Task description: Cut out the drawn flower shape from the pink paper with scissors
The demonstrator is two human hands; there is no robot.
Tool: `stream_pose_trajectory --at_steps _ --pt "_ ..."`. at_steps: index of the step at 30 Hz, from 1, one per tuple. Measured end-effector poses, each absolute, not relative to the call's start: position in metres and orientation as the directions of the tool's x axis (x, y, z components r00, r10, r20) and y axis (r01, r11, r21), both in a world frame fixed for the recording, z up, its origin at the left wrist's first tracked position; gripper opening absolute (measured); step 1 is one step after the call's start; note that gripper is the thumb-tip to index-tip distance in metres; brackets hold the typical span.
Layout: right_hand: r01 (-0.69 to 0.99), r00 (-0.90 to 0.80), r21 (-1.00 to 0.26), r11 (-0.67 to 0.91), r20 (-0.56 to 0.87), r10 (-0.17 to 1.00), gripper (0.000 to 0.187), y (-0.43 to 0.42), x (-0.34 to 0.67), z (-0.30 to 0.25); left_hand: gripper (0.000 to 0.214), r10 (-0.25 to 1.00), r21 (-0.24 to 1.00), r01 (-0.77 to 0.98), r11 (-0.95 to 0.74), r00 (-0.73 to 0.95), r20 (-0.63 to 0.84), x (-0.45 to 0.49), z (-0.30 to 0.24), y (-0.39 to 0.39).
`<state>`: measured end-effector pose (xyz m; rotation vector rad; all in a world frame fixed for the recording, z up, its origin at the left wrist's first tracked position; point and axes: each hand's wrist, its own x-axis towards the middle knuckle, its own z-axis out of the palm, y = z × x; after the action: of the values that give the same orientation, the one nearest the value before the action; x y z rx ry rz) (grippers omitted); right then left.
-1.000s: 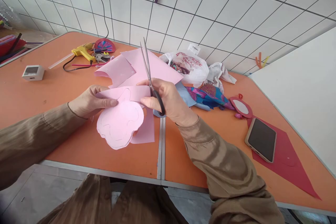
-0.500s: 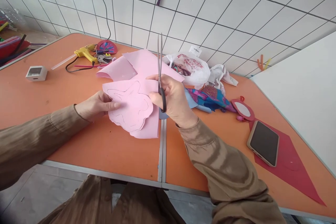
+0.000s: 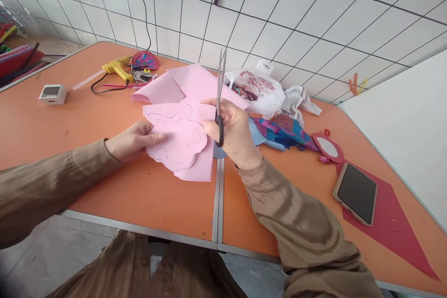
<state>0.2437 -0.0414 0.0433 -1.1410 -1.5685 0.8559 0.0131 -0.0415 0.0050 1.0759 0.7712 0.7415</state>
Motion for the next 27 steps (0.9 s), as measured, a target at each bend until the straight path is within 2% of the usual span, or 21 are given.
stream_pose_trajectory --at_steps 6,13,16,19,22,24,27 --pt "0.197 -0.113 -0.941 0.275 0.257 0.960 0.030 -0.042 0.239 0.043 0.050 0.868 0.951 -0.150 0.271 0.465 -0.174 0.014 0.005 -0.045" --pt "0.159 -0.240 -0.953 0.258 0.216 0.946 0.020 -0.040 0.241 0.042 0.035 0.865 0.861 -0.286 0.421 0.413 -0.286 0.013 0.009 -0.040" --pt "0.164 -0.188 -0.964 0.208 0.176 0.966 0.027 -0.037 0.240 0.041 0.021 0.856 0.801 -0.360 0.479 0.395 -0.334 0.013 0.013 -0.038" --pt "0.150 -0.086 -0.970 0.191 0.180 0.980 0.034 -0.035 0.242 0.043 0.019 0.860 0.771 -0.400 0.496 0.349 -0.372 0.013 0.018 -0.038" --pt "0.174 0.024 -0.953 0.248 0.256 0.966 0.028 -0.039 0.245 0.053 0.017 0.882 0.803 -0.387 0.454 0.325 -0.341 0.012 0.018 -0.037" --pt "0.213 0.054 -0.929 0.303 0.321 0.945 0.023 -0.045 0.247 0.062 0.026 0.894 0.848 -0.344 0.404 0.345 -0.286 0.011 0.015 -0.036" --pt "0.237 -0.055 -0.922 0.306 0.302 0.952 0.021 -0.058 0.248 0.075 0.043 0.911 0.926 -0.234 0.296 0.361 -0.200 0.009 0.010 -0.037"
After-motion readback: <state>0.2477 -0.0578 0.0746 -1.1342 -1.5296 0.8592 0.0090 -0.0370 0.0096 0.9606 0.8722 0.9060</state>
